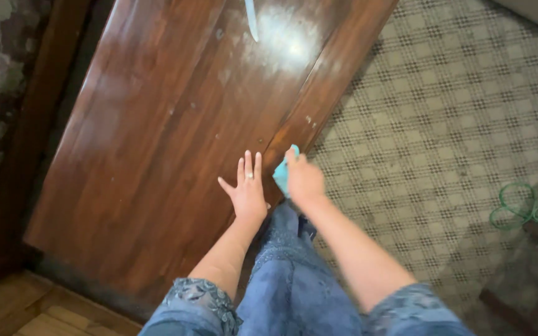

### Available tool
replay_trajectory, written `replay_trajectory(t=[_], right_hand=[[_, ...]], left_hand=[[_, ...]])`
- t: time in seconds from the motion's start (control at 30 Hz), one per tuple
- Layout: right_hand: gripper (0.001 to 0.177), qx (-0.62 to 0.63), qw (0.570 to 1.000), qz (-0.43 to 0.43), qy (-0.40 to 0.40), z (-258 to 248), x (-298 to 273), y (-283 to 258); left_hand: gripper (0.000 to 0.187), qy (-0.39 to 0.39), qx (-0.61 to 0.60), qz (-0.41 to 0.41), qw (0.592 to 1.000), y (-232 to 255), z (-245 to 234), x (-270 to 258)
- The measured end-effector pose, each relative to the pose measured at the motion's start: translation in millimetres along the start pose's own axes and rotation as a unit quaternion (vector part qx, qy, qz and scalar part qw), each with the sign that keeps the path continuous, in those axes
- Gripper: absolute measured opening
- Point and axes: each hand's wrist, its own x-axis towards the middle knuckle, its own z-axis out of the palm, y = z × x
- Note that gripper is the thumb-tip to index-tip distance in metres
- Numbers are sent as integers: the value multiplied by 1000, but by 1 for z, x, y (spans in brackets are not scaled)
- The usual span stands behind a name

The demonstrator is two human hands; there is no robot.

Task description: The person folds a gray comforter and stacks it with other folded bedding items on a bed. They then pick up a light blue cloth and wipe the surface of a wooden table, moving a knife and remote controls aside to clean the area.

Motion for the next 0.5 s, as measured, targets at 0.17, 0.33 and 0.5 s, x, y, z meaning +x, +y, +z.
replay_trajectory(t=[0.17,0.33,0.5], right_hand=[[33,-15,958,-50,283,-72,29,52],[36,-94,942,-75,314,-78,118,88],[44,85,941,-31,325,-8,145,54]], left_hand=[[138,5,7,5,1000,-6,4,3],[132,4,-40,16,999,-15,12,6],[111,94,-22,27,995,-20,35,12]])
